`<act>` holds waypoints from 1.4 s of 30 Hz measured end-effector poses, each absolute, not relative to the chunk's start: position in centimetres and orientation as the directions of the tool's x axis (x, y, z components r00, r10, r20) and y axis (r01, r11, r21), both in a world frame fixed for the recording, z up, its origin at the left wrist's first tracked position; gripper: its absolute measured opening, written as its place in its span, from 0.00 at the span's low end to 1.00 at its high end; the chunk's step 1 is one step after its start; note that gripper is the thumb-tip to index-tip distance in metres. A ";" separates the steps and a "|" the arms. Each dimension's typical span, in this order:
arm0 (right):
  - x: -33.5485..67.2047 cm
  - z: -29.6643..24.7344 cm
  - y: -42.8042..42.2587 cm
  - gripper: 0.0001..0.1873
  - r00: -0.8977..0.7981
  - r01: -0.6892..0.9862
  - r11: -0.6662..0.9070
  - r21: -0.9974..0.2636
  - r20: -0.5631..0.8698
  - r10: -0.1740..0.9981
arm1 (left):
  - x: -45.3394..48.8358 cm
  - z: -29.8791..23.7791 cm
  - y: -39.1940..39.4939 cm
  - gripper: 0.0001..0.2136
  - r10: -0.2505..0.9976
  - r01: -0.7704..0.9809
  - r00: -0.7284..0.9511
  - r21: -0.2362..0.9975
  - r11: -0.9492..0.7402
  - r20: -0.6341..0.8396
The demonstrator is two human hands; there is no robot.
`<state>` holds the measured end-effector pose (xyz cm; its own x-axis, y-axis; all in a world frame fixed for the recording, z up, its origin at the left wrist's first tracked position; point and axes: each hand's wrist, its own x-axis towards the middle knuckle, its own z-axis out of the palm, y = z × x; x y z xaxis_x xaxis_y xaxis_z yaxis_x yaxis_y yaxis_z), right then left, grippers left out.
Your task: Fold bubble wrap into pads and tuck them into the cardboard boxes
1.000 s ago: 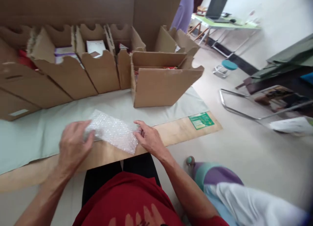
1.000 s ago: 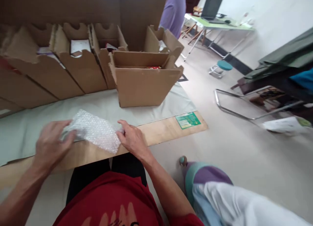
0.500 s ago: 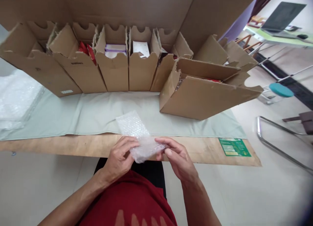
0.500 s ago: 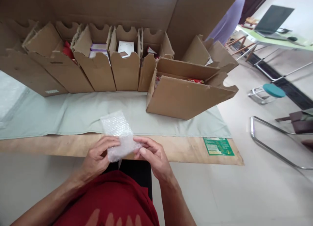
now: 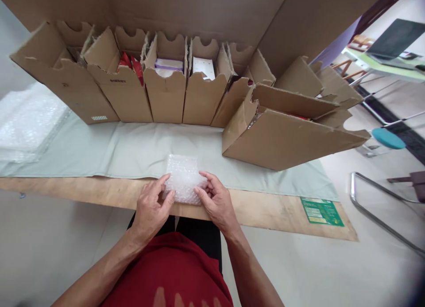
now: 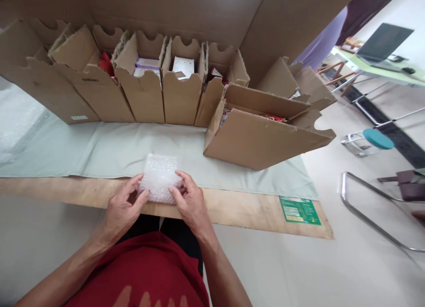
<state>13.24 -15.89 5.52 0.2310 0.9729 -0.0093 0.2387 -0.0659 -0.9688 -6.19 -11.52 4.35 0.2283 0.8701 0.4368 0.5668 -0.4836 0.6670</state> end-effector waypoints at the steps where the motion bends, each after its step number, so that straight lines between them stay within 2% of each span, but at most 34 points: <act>1: 13.1 5.4 -15.7 0.23 0.244 0.246 -0.053 -0.968 0.009 0.970 | -6.3 4.2 -11.3 0.15 0.860 0.581 0.235 0.643 -0.498 0.453; 5: 12.8 4.4 -15.1 0.24 0.303 0.423 -0.057 -0.904 0.082 0.949 | -6.5 3.8 -10.8 0.18 0.831 0.648 0.270 0.547 -0.530 0.486; 9: 13.0 4.1 -15.5 0.22 0.318 0.672 -0.030 -0.740 0.251 0.914 | -6.5 3.8 -10.7 0.18 0.821 0.705 0.313 0.462 -0.538 0.478; 11: 13.2 4.6 -16.4 0.18 0.272 0.769 0.046 -0.638 0.392 0.879 | -6.5 3.9 -10.6 0.18 0.825 0.718 0.324 0.447 -0.533 0.463; 13: 13.2 5.4 -17.3 0.15 0.150 0.829 0.156 -0.537 0.482 0.863 | -6.4 4.0 -10.5 0.18 0.836 0.732 0.331 0.441 -0.520 0.437; 15: 13.1 5.8 -17.9 0.15 -0.035 0.846 0.273 -0.459 0.463 0.886 | -6.4 4.1 -10.4 0.17 0.848 0.743 0.336 0.438 -0.506 0.410; 17: 13.0 5.8 -17.9 0.16 -0.197 0.843 0.353 -0.406 0.377 0.905 | -6.6 4.2 -10.4 0.16 0.851 0.737 0.335 0.450 -0.505 0.406; 19: 12.9 5.4 -17.4 0.14 -0.251 0.843 0.377 -0.385 0.339 0.907 | -7.0 4.5 -10.6 0.16 0.824 0.690 0.359 0.469 -0.551 0.438; 21: 13.0 5.3 -16.8 0.13 -0.221 0.820 0.376 -0.431 0.367 0.903 | -7.8 5.0 -11.0 0.18 0.770 0.610 0.436 0.476 -0.633 0.466; 24: 13.3 5.8 -16.3 0.13 -0.157 0.736 0.354 -0.577 0.363 0.918 | -8.8 5.6 -11.4 0.14 0.710 0.516 0.524 0.489 -0.704 0.470; 27: 13.5 6.4 -16.0 0.12 -0.110 0.693 0.261 -0.672 0.259 0.960 | -9.1 6.0 -11.1 0.08 0.719 0.473 0.501 0.544 -0.693 0.481; 30: 13.6 6.4 -15.3 0.11 -0.034 0.704 0.156 -0.692 0.187 0.982 | -8.6 5.9 -10.4 0.06 0.782 0.472 0.485 0.636 -0.611 0.392; 32: 13.5 6.1 -15.1 0.11 0.014 0.735 0.135 -0.664 0.214 0.977 | -8.2 5.7 -9.9 0.06 0.845 0.515 0.435 0.684 -0.516 0.310; 34: 13.5 5.9 -15.3 0.11 0.048 0.789 0.159 -0.594 0.317 0.947 | -7.8 5.4 -9.5 0.08 0.891 0.548 0.368 0.711 -0.440 0.267; 37: 13.1 6.1 -16.1 0.10 -0.018 0.857 0.243 -0.455 0.444 0.896 | -7.2 4.8 -9.0 0.14 0.912 0.577 0.314 0.709 -0.405 0.265; 40: 12.5 6.1 -16.4 0.13 -0.205 0.859 0.349 -0.375 0.372 0.905 | -6.8 4.6 -8.9 0.14 0.910 0.614 0.296 0.671 -0.415 0.291; 42: 12.3 5.8 -16.0 0.15 -0.256 0.860 0.367 -0.354 0.322 0.911 | -6.8 4.8 -9.2 0.13 0.913 0.613 0.267 0.677 -0.408 0.309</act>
